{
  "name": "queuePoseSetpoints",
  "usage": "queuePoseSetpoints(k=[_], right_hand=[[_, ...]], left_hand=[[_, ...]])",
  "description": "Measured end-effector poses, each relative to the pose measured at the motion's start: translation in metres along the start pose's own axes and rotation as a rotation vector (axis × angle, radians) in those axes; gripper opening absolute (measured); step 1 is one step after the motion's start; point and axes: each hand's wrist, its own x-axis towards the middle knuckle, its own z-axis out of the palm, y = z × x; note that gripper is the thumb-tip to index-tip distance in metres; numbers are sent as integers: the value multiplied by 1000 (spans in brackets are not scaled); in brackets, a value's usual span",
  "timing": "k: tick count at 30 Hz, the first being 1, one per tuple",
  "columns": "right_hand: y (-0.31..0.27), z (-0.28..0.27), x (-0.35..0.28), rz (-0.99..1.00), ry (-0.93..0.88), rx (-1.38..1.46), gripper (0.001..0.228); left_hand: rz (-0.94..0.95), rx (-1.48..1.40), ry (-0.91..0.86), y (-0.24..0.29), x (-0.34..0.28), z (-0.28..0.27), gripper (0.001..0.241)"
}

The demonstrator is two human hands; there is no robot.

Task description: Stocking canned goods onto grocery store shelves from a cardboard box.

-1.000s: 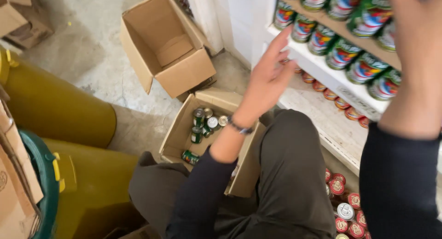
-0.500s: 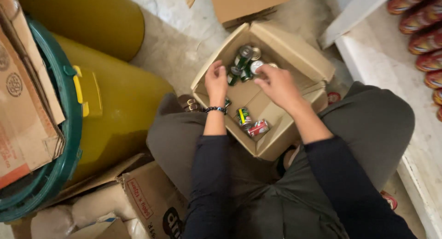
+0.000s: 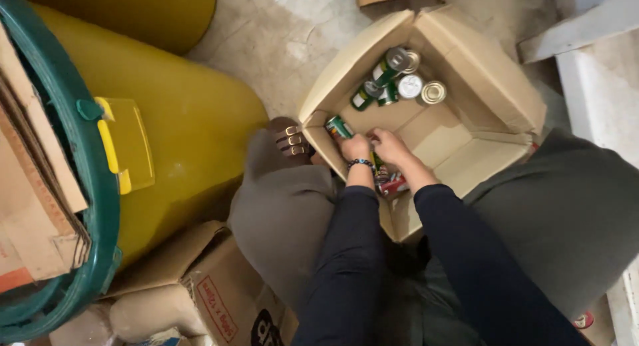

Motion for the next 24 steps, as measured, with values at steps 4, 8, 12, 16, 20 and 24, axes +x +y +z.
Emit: queuePoseSetpoints(k=[4, 8, 12, 16, 20, 24], right_hand=[[24, 13, 11, 16, 25, -25, 39], [15, 12, 22, 3, -6, 108, 48], [17, 7, 31, -172, 76, -31, 72], [-2, -1, 30, 11, -120, -33, 83], [14, 12, 33, -49, -7, -96, 70], [17, 13, 33, -218, 69, -229, 48]], left_hand=[[60, 177, 100, -9, -9, 7, 58], [-112, 13, 44, -11, 3, 5, 53], [-357, -243, -56, -11, 7, 7, 45], [-600, -500, -167, -10, 3, 11, 37], [-768, -675, -241, -8, -8, 12, 32], [-937, -886, -341, -3, -9, 19, 27]])
